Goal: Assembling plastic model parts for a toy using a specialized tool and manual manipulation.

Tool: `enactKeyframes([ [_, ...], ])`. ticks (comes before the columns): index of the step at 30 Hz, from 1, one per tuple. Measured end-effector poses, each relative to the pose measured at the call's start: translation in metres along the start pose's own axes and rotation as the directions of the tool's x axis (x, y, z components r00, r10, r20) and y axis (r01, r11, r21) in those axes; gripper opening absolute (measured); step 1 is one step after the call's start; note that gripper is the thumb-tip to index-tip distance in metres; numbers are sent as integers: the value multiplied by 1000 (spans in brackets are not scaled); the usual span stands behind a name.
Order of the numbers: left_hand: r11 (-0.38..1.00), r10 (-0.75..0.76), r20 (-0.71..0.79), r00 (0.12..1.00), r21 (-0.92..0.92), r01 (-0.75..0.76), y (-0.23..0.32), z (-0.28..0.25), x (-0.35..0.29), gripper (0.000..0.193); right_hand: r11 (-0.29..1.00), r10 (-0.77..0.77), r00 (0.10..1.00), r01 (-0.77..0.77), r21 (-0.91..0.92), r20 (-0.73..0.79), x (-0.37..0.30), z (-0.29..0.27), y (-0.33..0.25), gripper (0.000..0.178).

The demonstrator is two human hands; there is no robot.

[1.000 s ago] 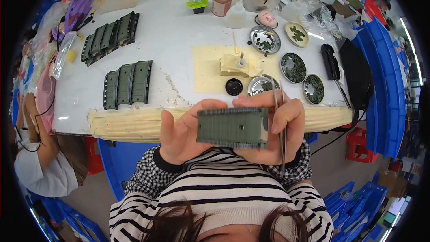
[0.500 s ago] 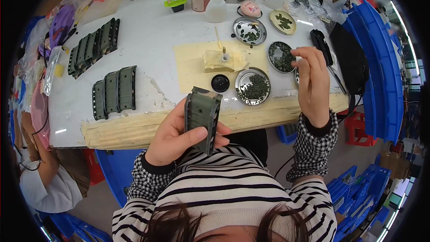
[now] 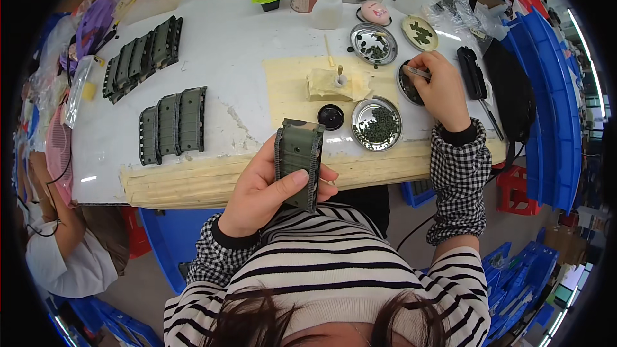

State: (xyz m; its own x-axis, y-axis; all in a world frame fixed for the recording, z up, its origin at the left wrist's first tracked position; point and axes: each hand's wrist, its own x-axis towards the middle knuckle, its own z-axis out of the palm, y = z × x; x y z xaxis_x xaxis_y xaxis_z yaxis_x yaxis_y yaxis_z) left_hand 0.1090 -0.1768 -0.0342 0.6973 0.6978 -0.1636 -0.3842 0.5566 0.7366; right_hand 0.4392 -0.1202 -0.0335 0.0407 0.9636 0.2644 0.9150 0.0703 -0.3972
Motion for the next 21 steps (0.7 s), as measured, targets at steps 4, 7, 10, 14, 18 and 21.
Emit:
enactKeyframes([
  [4, 1000, -21, -10, 1000, -4, 21, 2, 0, 0, 48, 999, 30, 998, -29, -22, 58, -3, -6, 3, 13],
  [7, 1000, -4, -12, 1000, -9, 4, 2, -2, -2, 48, 999, 31, 997, -28, -44, 69, -5, -13, 9, 15],
  [10, 999, 13, 3, 1000, -35, -13, 2, -4, -1, 49, 999, 20, 998, -17, -39, 62, -4, -17, 11, 16],
  [14, 1000, -4, -11, 1000, -20, 4, 1, -3, -1, 49, 999, 28, 992, -31, 18, 122, -1, -17, 7, 18],
  [18, 1000, -17, -6, 1000, -9, 17, 2, -2, -1, 49, 1000, -2, 984, 7, -26, 177, 5, -18, 6, 21],
  [21, 1000, -6, -9, 1000, -9, 6, 1, -3, -1, 48, 998, -10, 979, 22, -61, 202, 8, -19, 7, 24],
])
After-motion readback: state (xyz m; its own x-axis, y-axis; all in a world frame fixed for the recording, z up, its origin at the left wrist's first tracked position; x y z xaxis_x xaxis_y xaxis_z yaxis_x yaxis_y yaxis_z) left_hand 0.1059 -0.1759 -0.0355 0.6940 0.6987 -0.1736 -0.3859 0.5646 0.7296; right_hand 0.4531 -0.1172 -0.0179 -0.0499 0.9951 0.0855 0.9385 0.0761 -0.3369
